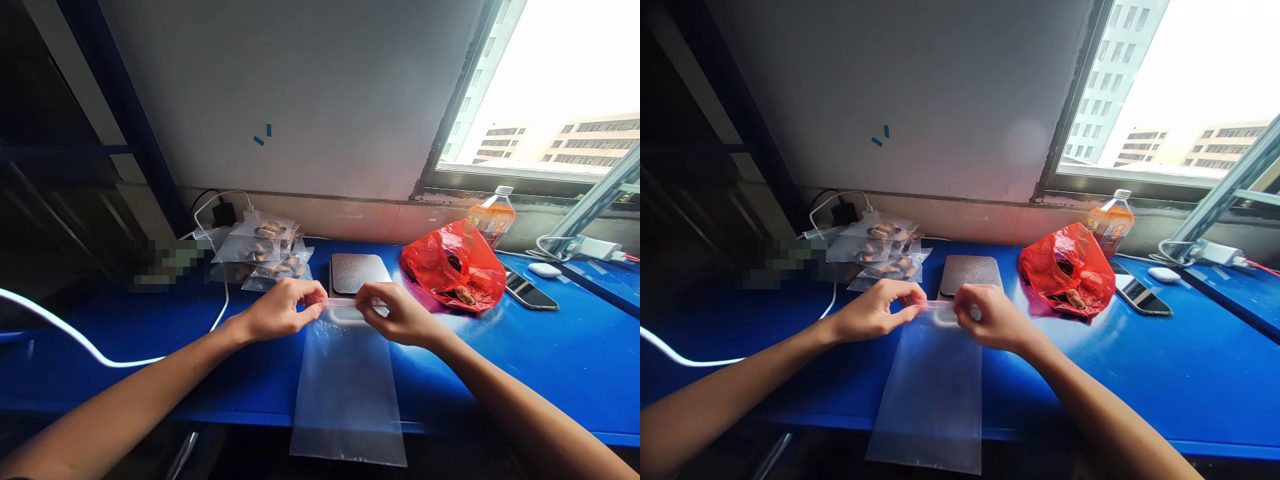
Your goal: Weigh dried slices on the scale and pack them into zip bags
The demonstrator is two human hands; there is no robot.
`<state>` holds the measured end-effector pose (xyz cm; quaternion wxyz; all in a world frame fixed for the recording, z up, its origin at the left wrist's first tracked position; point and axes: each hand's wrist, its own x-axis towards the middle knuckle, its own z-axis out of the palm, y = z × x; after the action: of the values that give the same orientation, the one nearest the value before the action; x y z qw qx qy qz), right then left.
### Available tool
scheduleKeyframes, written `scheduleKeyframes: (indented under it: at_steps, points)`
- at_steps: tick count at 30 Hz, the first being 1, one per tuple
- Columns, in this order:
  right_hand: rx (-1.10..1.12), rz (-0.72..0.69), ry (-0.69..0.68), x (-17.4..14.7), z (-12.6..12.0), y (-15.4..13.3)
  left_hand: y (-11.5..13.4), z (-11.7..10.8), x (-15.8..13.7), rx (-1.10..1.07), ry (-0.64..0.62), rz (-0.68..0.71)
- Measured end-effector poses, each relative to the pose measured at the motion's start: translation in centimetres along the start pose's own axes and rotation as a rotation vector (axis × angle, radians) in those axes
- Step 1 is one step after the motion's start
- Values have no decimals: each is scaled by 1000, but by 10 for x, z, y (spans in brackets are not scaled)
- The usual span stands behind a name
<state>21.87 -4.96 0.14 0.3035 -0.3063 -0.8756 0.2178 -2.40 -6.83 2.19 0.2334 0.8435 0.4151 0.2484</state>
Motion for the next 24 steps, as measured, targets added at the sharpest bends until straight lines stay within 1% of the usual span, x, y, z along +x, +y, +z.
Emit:
scheduleKeyframes:
  at_steps: [6,12,17,21,24]
  points:
    - [-71,-60,23,-1,18,-10,5,14,-1,39,66,55]
    - [-124,-28,36,-2,26,-19,8,23,-4,98,110,108]
    - [-148,-12,57,-1,17,-20,7,19,-3,114,117,108]
    - [-82,49,38,0,6,-12,3,11,-1,111,141,79]
    - [-85,95,25,1,1,-5,1,8,-1,113,146,71]
